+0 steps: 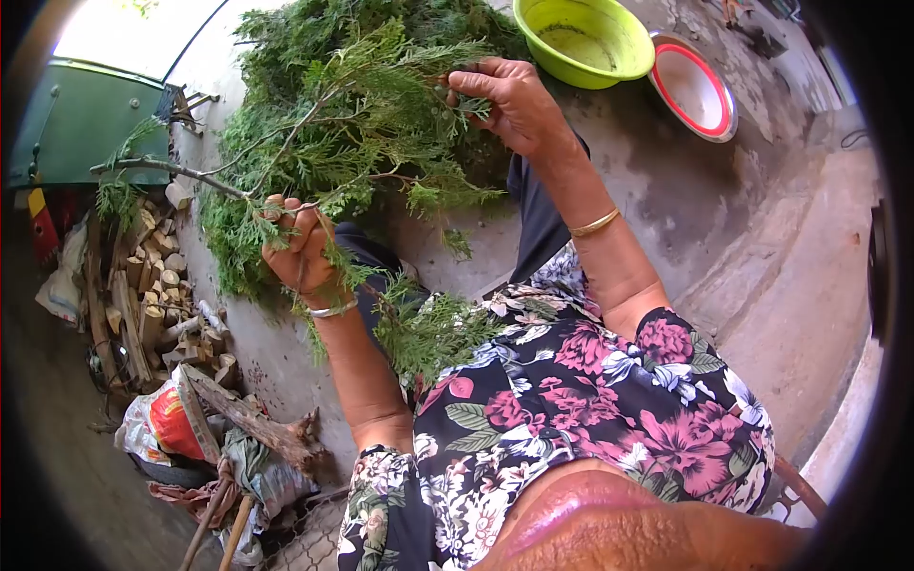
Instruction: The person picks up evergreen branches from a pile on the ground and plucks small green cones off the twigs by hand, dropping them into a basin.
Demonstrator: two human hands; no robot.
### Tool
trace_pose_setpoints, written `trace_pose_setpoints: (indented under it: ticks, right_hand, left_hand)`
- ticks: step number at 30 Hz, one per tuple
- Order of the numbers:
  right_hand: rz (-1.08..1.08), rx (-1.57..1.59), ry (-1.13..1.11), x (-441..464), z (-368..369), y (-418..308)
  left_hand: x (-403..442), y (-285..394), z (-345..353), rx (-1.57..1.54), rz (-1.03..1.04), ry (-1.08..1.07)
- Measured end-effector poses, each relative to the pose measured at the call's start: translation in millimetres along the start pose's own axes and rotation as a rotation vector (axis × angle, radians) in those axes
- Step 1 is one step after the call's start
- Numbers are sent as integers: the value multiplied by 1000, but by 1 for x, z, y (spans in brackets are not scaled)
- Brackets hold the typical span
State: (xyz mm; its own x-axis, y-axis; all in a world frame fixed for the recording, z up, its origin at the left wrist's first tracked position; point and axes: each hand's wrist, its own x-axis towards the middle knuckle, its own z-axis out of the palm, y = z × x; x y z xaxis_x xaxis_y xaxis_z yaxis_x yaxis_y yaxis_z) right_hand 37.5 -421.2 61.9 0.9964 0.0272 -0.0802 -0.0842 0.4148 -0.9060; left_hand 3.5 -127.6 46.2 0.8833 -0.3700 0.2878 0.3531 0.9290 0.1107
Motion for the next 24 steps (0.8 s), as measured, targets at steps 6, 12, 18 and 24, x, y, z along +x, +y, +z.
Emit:
trace_pose_setpoints:
  ticks: [6, 12, 18, 24]
  right_hand:
    - [-99, 115, 38, -3, 6, -19]
    - [-96, 68, 32, -28, 30, -18]
    - [77, -153, -84, -43, 31, 22]
    - [-289, -1236, -399, -58, 22, 23]
  left_hand:
    - [-2, -3, -25, 165, 56, 171]
    - [-6, -10, -32, -12, -76, 96]
    - [1, -6, -35, 298, 231, 272]
    - [-3, 13, -49, 117, 229, 268]
